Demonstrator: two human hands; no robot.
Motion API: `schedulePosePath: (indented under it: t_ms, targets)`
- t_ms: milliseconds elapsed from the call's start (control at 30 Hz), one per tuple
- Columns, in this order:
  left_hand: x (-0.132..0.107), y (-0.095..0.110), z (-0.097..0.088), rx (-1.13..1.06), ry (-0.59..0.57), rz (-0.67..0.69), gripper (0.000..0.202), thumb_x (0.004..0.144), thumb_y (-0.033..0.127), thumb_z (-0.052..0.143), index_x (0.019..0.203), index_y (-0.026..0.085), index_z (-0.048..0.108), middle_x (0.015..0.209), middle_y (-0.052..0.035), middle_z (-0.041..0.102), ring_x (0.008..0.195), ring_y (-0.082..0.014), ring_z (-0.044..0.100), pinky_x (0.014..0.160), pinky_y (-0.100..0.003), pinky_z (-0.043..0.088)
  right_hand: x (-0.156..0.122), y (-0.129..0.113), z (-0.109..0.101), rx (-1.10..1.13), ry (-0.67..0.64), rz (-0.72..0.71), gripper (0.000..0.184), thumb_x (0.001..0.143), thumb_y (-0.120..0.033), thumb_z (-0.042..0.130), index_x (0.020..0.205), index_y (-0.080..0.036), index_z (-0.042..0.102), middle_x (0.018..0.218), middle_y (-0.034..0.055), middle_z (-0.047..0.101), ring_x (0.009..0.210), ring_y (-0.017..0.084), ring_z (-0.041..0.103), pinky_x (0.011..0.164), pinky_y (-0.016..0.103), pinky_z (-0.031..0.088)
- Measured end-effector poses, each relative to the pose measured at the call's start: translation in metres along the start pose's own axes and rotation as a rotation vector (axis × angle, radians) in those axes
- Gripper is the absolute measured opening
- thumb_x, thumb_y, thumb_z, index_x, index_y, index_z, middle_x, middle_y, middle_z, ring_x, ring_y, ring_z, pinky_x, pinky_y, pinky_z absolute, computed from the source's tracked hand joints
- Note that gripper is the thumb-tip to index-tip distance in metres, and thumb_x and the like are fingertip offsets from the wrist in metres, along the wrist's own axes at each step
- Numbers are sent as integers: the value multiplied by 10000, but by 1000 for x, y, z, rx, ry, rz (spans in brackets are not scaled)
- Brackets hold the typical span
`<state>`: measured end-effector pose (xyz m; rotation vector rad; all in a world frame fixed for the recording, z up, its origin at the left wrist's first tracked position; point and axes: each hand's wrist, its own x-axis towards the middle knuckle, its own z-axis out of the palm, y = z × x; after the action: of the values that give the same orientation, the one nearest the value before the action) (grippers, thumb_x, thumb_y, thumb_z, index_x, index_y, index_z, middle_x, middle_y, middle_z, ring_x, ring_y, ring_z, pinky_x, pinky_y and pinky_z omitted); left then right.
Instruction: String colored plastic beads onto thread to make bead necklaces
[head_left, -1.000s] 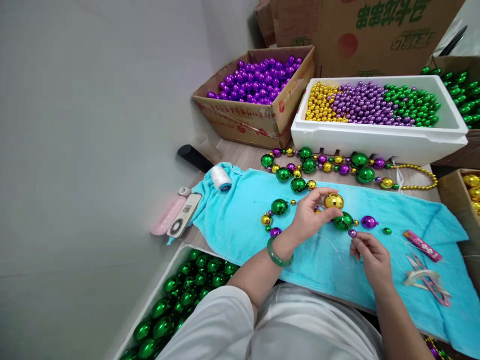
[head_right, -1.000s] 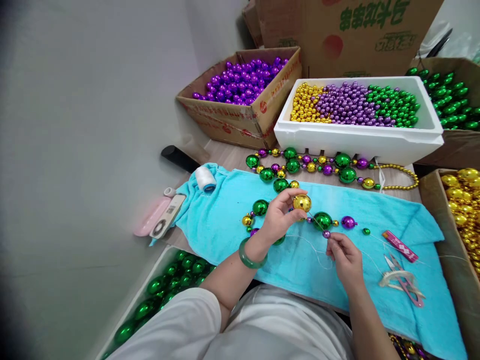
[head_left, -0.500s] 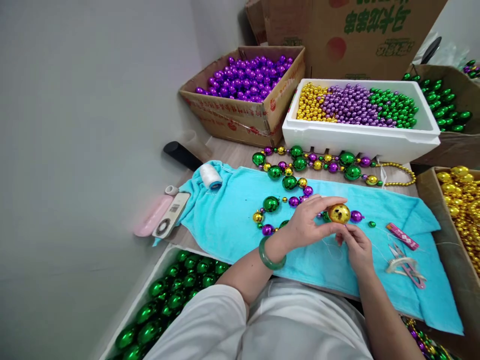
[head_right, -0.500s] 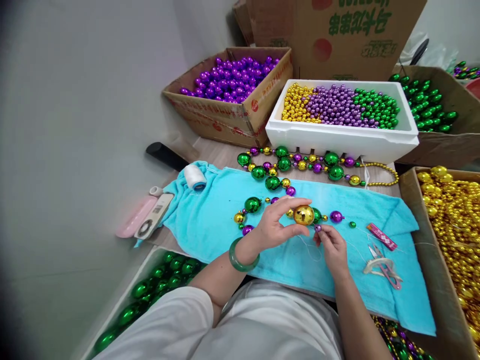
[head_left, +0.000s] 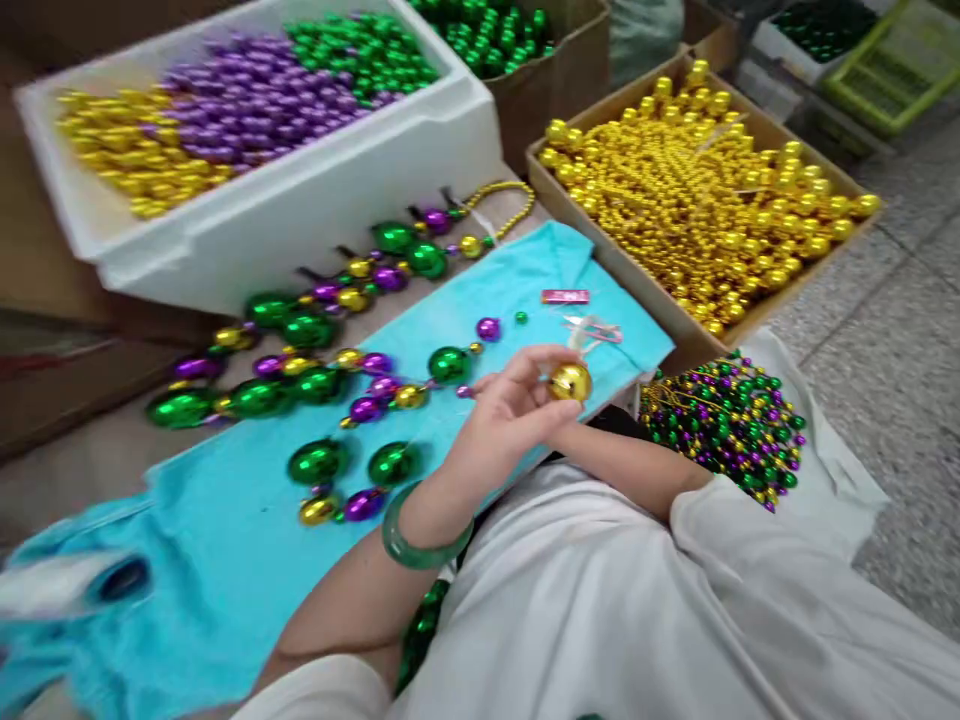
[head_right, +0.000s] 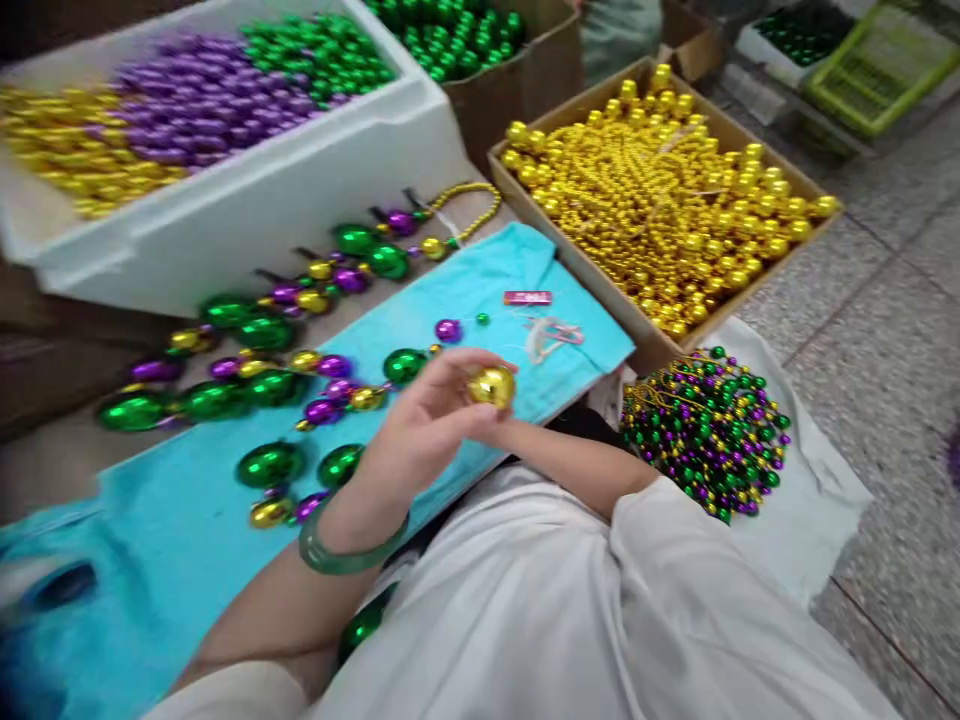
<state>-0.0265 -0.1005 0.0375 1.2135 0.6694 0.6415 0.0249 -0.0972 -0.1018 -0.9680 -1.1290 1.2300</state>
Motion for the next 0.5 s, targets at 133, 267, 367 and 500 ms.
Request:
schedulePosePath:
  t_ms: [133,267,367,500]
  targets:
    - [33,-43,61,148,-438,-414,347,671,227,739,1013,197,694,809,-12,664,649,-114,582,595,-204,456,1,1,5,-107,129,133,214,825,-310,510,732,-208,673,581,-44,547,538,71,542,496,181,407]
    - [70,-93,106,264,-545,-604,304,627,193,719,930,173,695,622,14,624,490,-87,532,464,-174,407,4,-1,1,-79,52,221,151,772,-190,597,638,-215,663,587,-66,620,596,90,597,495,183,417]
    - [94,-124,139,389,-452,-715,292,572,158,734,858,163,677,495,35,569,421,-104,521,436,-190,412,2,-6,-11,0,-29,153,351,837,-297,415,629,-132,644,693,-111,661,666,5,607,602,142,405]
    - [101,-124,168,623,-378,-407,310,604,177,740,909,181,685,693,-13,670,534,-116,580,548,-210,475,-2,-15,-17,14,-28,131,378,828,-317,391,634,-117,647,644,-161,612,625,-45,553,605,88,365]
